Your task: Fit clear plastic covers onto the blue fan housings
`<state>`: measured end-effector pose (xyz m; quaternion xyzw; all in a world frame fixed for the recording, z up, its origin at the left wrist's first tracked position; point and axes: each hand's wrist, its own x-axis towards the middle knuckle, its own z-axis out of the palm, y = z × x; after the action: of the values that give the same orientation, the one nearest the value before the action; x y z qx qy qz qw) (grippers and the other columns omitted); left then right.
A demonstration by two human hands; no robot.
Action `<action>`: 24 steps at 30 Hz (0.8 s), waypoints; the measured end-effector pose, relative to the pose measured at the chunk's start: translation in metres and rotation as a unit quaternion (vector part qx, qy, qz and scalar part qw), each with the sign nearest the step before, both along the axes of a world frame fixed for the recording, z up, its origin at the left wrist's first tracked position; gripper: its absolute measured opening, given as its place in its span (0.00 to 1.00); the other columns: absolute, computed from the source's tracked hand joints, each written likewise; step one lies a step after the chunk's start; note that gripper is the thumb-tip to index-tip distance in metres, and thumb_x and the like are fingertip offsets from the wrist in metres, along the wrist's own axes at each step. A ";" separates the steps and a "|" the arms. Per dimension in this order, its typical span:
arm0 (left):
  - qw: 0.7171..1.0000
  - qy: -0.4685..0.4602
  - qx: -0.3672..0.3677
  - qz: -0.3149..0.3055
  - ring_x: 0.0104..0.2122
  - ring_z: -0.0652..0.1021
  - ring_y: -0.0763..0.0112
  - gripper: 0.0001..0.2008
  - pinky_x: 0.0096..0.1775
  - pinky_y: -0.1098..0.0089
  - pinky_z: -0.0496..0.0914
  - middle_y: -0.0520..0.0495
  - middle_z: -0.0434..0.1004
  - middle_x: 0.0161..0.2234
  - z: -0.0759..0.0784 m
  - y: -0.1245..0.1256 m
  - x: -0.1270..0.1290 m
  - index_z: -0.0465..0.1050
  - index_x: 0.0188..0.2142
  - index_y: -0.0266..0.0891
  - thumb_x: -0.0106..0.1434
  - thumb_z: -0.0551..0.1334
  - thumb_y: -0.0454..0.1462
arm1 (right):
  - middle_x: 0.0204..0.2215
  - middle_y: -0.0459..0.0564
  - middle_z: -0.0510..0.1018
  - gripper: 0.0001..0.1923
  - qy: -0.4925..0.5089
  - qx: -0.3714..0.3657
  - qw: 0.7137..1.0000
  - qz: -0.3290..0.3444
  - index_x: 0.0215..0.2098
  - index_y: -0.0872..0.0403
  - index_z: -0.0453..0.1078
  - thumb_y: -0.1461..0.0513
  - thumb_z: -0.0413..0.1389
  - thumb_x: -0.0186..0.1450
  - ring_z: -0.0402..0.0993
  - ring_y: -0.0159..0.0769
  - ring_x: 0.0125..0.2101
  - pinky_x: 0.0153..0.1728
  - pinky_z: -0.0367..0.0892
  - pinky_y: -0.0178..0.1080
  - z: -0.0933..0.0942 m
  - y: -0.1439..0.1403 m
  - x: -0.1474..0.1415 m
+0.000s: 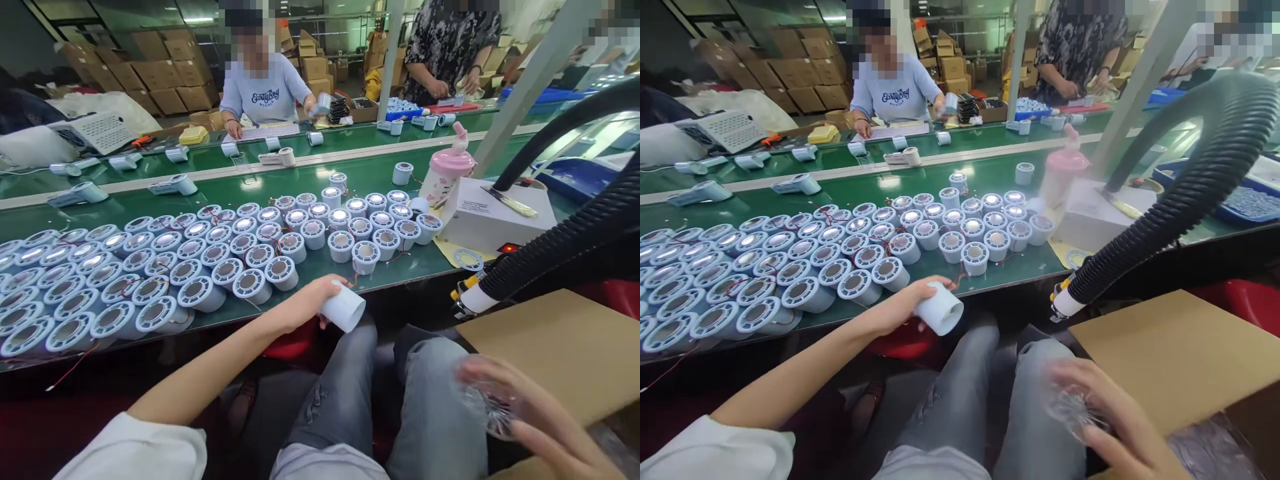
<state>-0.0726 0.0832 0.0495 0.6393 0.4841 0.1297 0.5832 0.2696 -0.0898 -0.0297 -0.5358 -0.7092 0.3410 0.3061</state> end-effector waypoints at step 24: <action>0.938 -0.140 0.251 -0.194 0.49 0.72 0.58 0.34 0.51 0.59 0.68 0.41 0.69 0.48 -0.052 -0.035 0.047 0.74 0.51 0.44 0.44 0.74 0.50 | 0.39 0.49 0.73 0.15 0.174 -0.075 0.971 -0.149 0.21 0.53 0.70 0.60 0.55 0.65 0.71 0.38 0.41 0.36 0.65 0.37 0.044 0.042 -0.093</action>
<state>-0.0258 0.0478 -0.0023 0.8218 0.2163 0.2196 0.4792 0.1769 -0.0479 0.0140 -0.5893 -0.5298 0.4320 0.4306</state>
